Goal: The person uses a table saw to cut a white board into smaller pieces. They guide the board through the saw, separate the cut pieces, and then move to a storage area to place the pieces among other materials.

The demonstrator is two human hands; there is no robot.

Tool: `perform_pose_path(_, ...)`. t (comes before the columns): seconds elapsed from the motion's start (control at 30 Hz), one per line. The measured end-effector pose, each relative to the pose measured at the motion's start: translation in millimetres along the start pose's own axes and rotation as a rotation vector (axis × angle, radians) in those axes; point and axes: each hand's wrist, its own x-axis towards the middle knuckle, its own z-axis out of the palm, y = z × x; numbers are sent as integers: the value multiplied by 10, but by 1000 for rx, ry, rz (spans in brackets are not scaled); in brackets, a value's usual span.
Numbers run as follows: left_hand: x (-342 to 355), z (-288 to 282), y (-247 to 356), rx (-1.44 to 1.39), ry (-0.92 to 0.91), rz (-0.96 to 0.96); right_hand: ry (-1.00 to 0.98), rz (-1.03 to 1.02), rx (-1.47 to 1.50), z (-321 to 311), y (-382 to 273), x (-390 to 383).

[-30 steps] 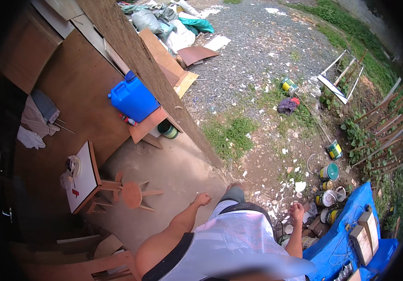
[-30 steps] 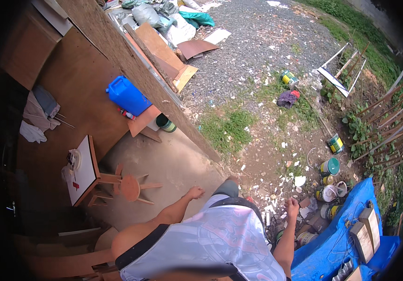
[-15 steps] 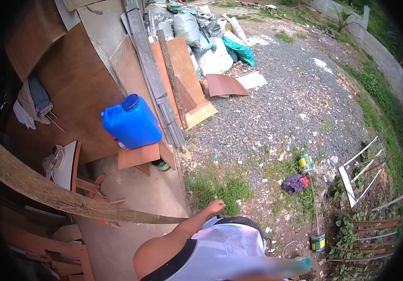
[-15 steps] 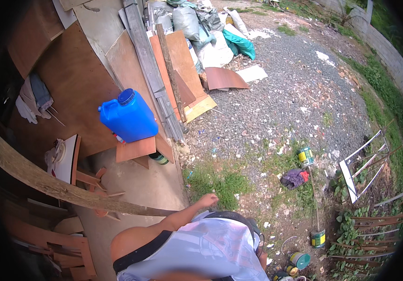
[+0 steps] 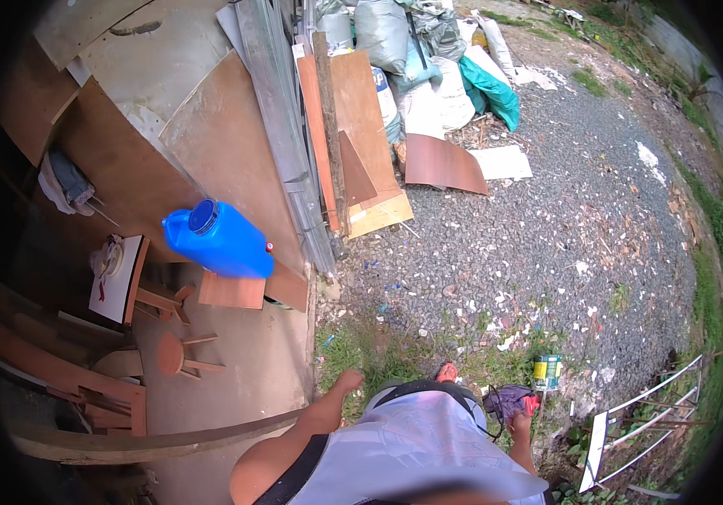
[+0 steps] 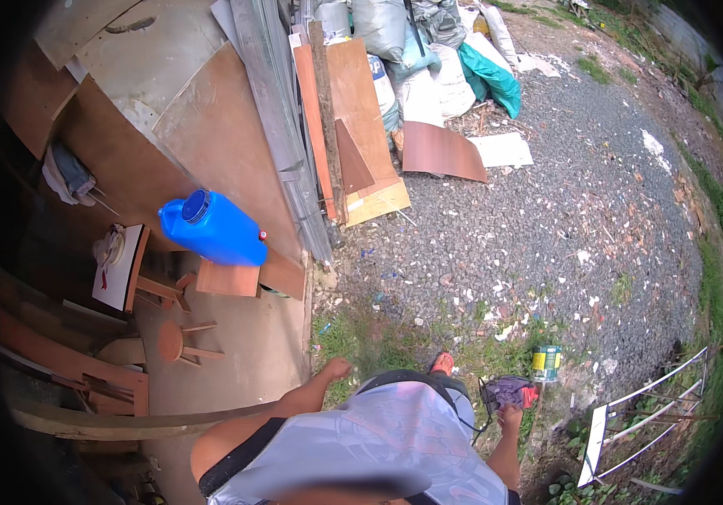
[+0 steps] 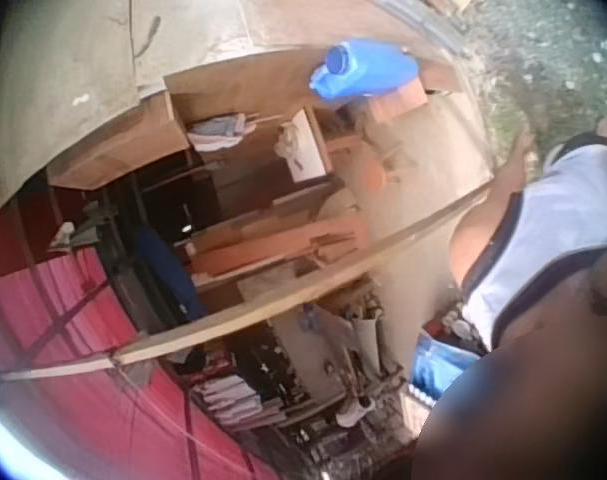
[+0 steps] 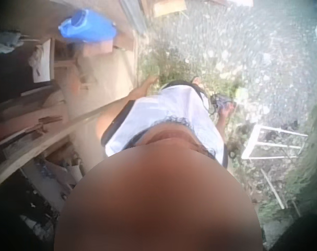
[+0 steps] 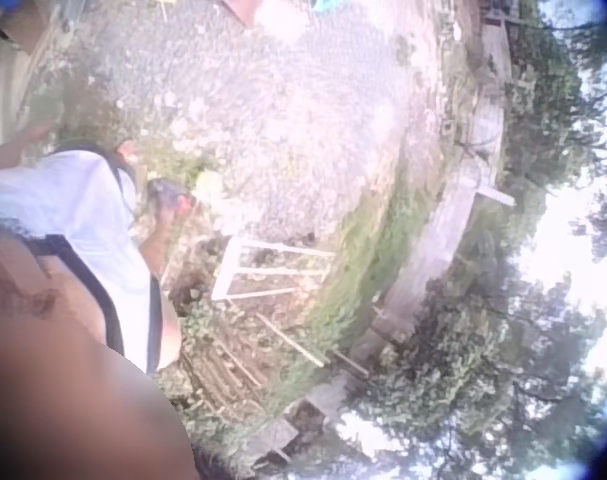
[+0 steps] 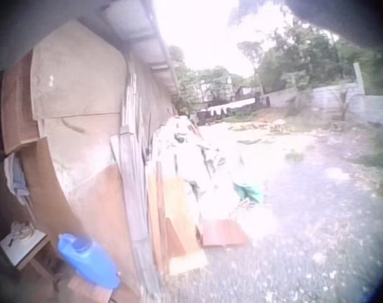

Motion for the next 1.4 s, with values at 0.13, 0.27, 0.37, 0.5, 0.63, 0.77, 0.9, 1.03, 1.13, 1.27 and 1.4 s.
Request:
perform_pose_path(0.13, -181, 106, 171, -336, 106, -21, -92, -270, -45, 89, -1839, 1067)
perform_pose_path(0.27, -71, 191, 348, -142, 119, 29, -223, -436, -55, 825, -3319, 1582)
perform_pose_path(0.37, 244, 217, 440, 725, 1, 317, -178, -406, -138, 1746, -3950, 1646)
perform_pose_path(0.5, 731, -87, 728, 684, 10, 444, -439, -397, -418, 2746, -4171, 1462)
perform_pose_path(0.63, 1112, -862, 1651, -676, 15, -285, -592, -199, -603, 3234, -4378, 1308)
perform_pose_path(0.77, 1445, -1985, 2680, -610, 258, -155, -496, -71, -612, 3446, -4852, 1519)
perform_pose_path(0.9, 1846, -2717, 3424, -748, 407, -46, -385, -35, -430, 3992, -5660, 2055)
perform_pose_path(1.03, 2271, -2789, 3969, -928, 511, -91, -474, -106, -535, 5165, -6901, 2790)
perform_pose_path(1.13, 2436, -2424, 4501, -836, 540, -278, -573, -307, -647, 6303, -8031, 3193)
perform_pose_path(1.27, 2136, -1836, 5236, -849, 271, -484, -806, -621, -734, 7762, -9546, 3160)
perform_pose_path(1.4, 1635, -1435, 5689, -1061, 308, -645, -892, -855, -749, 9006, -10677, 2820)
